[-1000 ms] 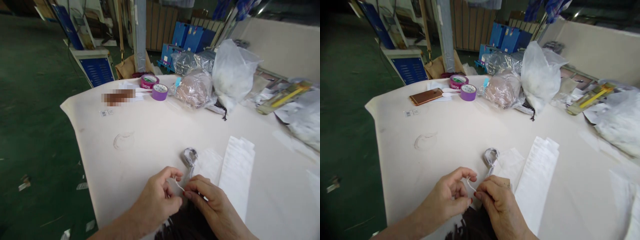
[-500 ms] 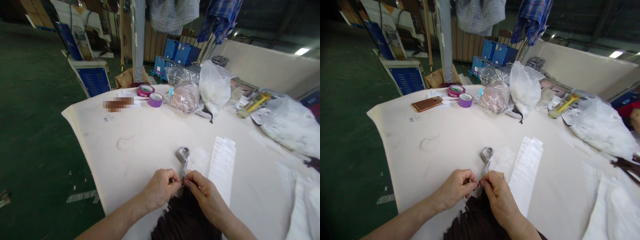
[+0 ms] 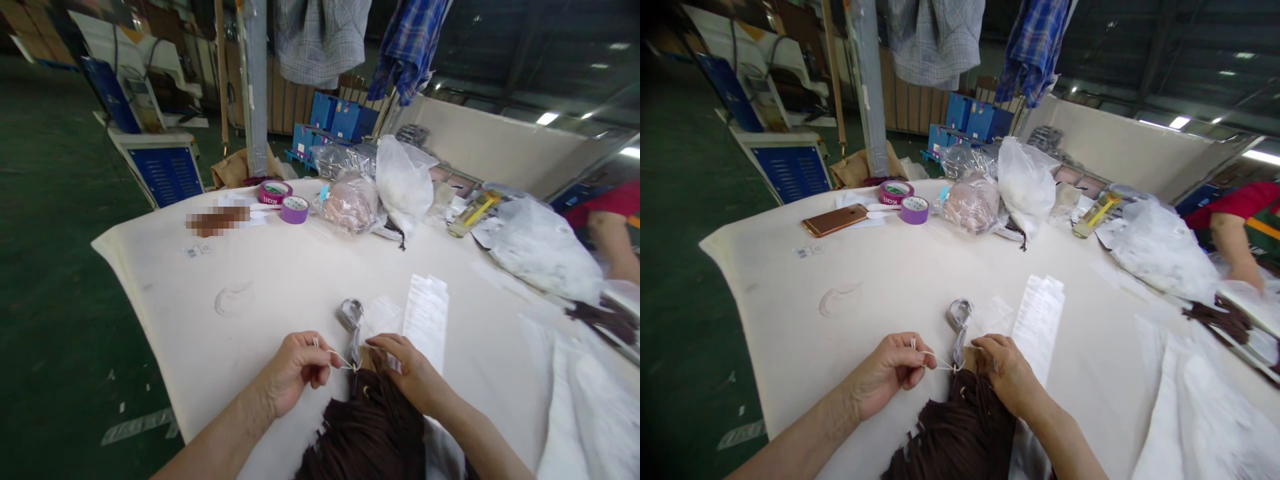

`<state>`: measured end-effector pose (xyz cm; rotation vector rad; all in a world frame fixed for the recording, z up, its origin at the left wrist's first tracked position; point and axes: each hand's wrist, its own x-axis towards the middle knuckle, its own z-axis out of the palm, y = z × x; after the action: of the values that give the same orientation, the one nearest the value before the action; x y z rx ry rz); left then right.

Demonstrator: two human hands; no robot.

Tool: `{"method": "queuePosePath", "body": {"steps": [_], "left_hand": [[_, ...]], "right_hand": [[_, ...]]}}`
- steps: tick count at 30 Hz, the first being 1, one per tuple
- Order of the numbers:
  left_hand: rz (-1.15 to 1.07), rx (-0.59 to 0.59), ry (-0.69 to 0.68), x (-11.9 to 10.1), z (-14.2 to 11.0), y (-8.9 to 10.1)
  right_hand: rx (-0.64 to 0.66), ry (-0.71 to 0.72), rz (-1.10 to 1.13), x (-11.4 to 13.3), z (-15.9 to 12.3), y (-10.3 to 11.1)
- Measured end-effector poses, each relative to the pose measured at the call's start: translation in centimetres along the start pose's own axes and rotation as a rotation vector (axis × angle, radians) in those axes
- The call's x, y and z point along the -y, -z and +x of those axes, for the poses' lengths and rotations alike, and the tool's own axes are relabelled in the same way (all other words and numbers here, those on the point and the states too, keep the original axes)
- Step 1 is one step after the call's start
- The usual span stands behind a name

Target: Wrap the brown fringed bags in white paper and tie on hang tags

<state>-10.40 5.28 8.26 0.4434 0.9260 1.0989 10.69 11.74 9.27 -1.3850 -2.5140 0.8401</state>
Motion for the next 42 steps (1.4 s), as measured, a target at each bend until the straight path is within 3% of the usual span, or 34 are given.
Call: {"method": "queuePosePath", "body": {"steps": [11, 15, 20, 22, 26, 29, 33, 38, 42], "left_hand": [[0.024, -0.043, 0.060, -0.4, -0.1, 0.6], [0.124, -0.038, 0.000, -0.5, 0.0, 0.3], [0.085, 0.043, -0.088, 0.2, 0.5, -1.0], [0.008, 0.071, -0.081, 0.5, 0.6, -1.4], [0.006, 0.084, -0.076, 0.9, 0.1, -1.2], [0.029, 0.080, -0.069, 0.9, -0.9, -0.3], [0.038, 0.041, -0.103, 0.8, -2.2, 0.7], [0.183, 0.035, -0.163, 1.0, -4.1, 0.5], [0.326, 0.043, -0.235, 1.6, -5.7, 0.5]], "right_hand": [[0.243, -0.039, -0.262, 0.8, 2.1, 0.5], [0.221, -0.061, -0.298, 1.5, 2.0, 2.6], [0.144, -0.137, -0.384, 5.1, 0.8, 4.5], [0.168, -0.217, -0.119, 6.7, 0.0, 4.0], [0.290, -0.569, 0.811, 8.4, -2.1, 0.8], [0.216, -0.708, 1.167, 8.8, -3.4, -1.6], [0.126, -0.727, 1.347, 9.1, -3.7, -3.0], [0.121, -0.723, 1.356, 9.3, -3.3, -3.3], [0.006, -0.712, 1.363, 9.1, -3.0, -4.1]]}}
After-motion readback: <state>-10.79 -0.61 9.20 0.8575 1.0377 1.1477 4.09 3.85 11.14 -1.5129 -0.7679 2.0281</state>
